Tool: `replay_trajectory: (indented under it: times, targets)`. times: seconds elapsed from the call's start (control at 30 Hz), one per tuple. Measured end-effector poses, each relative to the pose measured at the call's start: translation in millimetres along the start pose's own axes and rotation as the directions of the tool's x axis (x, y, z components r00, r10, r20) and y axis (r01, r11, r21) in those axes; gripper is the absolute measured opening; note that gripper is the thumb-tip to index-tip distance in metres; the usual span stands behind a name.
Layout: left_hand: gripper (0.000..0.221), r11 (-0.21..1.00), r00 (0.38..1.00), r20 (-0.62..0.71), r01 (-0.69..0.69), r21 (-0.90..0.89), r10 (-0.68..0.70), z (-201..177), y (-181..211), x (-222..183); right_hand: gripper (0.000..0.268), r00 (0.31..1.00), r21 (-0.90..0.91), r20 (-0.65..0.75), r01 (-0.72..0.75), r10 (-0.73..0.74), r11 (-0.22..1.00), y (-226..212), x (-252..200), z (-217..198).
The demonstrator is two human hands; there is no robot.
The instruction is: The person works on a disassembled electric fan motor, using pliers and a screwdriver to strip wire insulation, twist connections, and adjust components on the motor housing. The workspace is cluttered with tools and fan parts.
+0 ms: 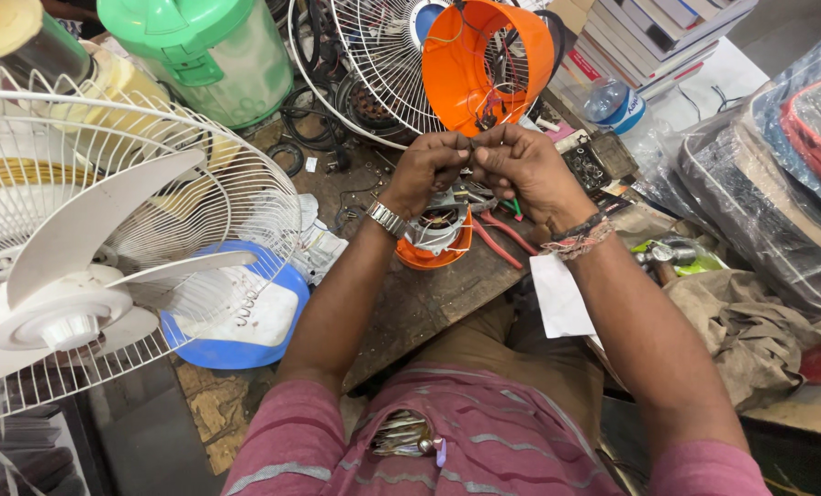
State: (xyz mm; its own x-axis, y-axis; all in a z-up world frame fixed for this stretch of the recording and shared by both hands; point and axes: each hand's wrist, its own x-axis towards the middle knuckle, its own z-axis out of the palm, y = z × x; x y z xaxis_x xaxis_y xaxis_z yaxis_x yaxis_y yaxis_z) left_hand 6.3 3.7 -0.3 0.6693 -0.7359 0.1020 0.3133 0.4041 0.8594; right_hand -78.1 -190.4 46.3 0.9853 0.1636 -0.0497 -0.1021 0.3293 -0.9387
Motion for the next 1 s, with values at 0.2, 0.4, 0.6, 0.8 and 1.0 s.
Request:
replay_trajectory:
  times: [0.2, 0.4, 0.6, 0.8, 1.0]
  targets:
    - [0.012, 0.998, 1.000, -0.023, 0.022, 0.064, -0.021, 0, 0, -1, 0.013, 0.979, -0.019, -0.179, 0.097, -0.099, 0.995, -14, -4, -7]
    - [0.014, 1.000, 1.000, 0.000, -0.012, 0.027, 0.012, -4, -4, -1, 0.012, 0.977, 0.134, -0.151, 0.172, -0.152, 0.976, -31, -16, -15]
    - [0.011, 1.000, 0.999, -0.039, 0.002, 0.028, -0.001, -6, -7, -1, 0.025, 0.999, 0.081, -0.045, -0.012, 0.016, 0.997, 7, -5, 0]
    - [0.010, 0.996, 1.000, -0.021, -0.016, 0.086, 0.018, -5, -8, 1, 0.016, 0.974, 0.103, -0.185, 0.151, -0.130, 0.983, -14, -9, -15]
    - [0.009, 0.987, 0.995, -0.020, -0.097, 0.129, 0.100, 11, 7, -11, 0.015, 0.900, 0.006, -0.359, 0.268, -0.248, 0.963, -46, -60, -52]
